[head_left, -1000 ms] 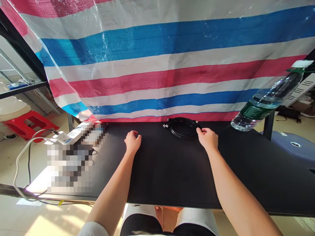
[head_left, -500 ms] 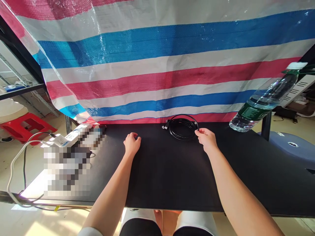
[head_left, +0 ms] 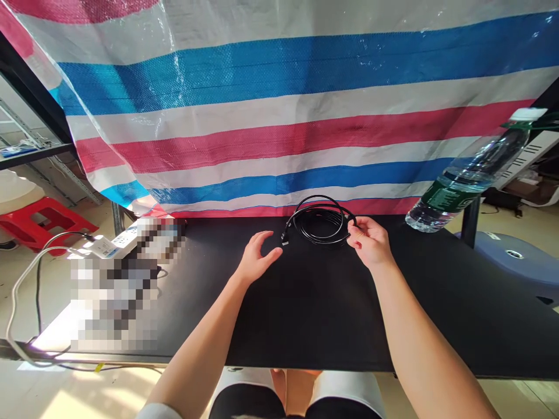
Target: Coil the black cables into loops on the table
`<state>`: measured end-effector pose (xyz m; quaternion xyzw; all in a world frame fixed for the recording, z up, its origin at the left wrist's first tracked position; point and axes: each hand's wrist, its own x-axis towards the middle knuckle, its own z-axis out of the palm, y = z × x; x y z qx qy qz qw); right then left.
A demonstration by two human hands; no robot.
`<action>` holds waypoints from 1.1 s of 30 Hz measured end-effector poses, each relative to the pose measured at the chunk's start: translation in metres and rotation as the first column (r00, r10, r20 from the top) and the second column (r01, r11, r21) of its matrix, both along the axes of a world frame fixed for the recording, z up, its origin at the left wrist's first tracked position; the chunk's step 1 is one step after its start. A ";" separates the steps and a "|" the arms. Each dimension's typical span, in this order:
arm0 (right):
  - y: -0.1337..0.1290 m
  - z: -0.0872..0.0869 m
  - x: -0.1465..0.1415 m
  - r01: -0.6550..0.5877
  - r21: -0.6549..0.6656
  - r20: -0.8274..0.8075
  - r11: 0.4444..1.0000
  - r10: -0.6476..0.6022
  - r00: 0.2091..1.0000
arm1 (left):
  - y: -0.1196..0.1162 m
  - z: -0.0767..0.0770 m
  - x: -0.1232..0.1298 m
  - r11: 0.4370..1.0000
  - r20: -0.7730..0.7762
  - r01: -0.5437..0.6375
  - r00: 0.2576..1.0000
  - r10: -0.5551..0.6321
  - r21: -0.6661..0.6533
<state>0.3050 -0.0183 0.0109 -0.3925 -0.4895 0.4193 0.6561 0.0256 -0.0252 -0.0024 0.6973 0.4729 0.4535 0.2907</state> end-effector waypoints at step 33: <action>0.025 -0.044 0.027 0.588 -0.020 0.864 0.809 -0.282 0.418 | 0.009 0.017 -0.008 0.971 0.721 -0.238 0.667 0.187 -0.031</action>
